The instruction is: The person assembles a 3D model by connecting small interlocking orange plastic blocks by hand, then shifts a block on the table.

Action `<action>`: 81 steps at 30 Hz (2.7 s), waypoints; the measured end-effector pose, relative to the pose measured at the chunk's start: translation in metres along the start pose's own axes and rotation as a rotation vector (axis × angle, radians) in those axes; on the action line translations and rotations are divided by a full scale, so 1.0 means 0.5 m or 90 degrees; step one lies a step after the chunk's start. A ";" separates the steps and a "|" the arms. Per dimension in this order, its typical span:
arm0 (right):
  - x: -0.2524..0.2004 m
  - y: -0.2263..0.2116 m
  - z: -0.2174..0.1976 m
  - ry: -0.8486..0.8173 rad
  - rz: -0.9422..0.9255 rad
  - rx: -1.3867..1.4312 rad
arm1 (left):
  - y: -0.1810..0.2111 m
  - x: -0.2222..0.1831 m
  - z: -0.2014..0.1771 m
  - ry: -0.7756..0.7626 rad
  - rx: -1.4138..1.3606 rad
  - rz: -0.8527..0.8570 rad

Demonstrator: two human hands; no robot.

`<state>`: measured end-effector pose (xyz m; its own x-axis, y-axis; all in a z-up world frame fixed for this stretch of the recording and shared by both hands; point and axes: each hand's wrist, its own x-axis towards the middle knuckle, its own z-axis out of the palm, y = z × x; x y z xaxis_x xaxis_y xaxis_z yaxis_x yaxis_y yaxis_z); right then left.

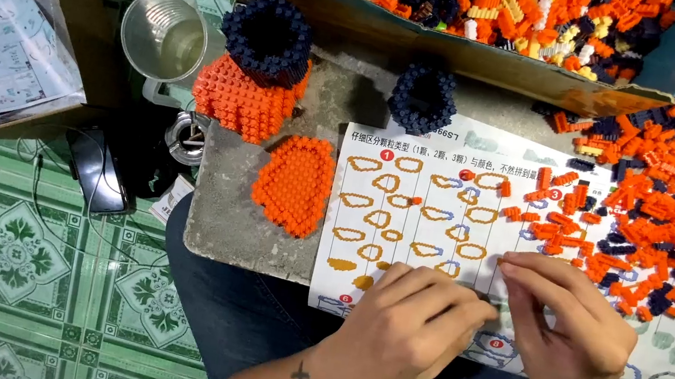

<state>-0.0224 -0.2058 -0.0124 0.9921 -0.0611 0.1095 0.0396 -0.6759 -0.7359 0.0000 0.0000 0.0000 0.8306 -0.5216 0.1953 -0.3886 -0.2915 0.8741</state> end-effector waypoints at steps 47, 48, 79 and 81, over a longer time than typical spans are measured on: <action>-0.076 0.018 0.011 0.058 0.185 0.370 | -0.003 0.008 -0.012 0.121 -0.220 -0.147; -0.075 0.021 0.011 0.056 0.173 0.366 | -0.004 0.008 -0.012 0.115 -0.228 -0.143; -0.063 -0.009 0.007 0.023 0.153 0.481 | -0.021 -0.001 -0.010 0.123 -0.349 -0.195; -0.061 -0.007 0.006 0.007 0.143 0.476 | -0.024 -0.004 -0.008 0.126 -0.335 -0.201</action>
<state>-0.0524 -0.1995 -0.0151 0.9846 -0.1486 -0.0918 -0.0886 0.0277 -0.9957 0.0044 0.0076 -0.0089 0.9503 -0.3025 -0.0730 0.0930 0.0523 0.9943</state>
